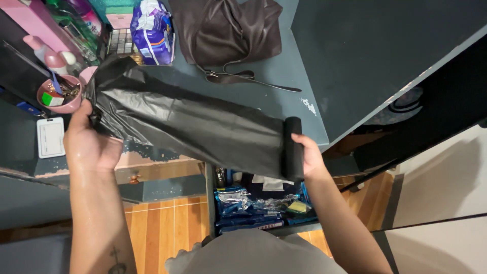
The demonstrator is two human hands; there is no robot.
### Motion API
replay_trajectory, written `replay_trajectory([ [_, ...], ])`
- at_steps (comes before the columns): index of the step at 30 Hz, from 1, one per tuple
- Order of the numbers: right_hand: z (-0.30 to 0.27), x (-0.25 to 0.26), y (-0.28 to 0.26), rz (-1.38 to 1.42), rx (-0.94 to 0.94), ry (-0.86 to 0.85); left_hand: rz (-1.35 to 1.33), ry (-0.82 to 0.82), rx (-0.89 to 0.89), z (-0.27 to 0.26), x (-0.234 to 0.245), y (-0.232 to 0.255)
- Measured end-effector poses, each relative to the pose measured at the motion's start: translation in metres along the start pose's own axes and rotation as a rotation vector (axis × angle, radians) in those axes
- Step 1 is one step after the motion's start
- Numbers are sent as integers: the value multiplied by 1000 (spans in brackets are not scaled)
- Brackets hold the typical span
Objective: Preparing a trash bag by tearing it from a roll, unfolding it, and hanging it on a door handle
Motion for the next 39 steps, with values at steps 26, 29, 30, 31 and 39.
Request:
replay_trajectory([
  [26,-10,-124,-69,-392,333,-327,2083,-424,-17,-38,-104,-68],
  [29,-4,-142,-72,-418,304,-412,1565,-974,-117,-72,-168,-103],
  [30,-2,-145,-75,-411,300,-451,1350,-1150,-58,-85,-187,-115],
  [31,-8,-159,-75,-414,304,-452,1349,-1152,-63,-82,-189,-121],
  [39,-57,-196,-109,-576,481,-440,1196,-1218,147,-58,-177,-167],
])
Point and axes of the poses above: each hand's wrist, its own z-axis towards the middle knuckle, its own x-axis out of the back of the hand, y = z × x, the point moved 8 cm from there along z, towards the middle knuckle, and after that the axes turned 12 degrees about -y, right-handed, at the moved point
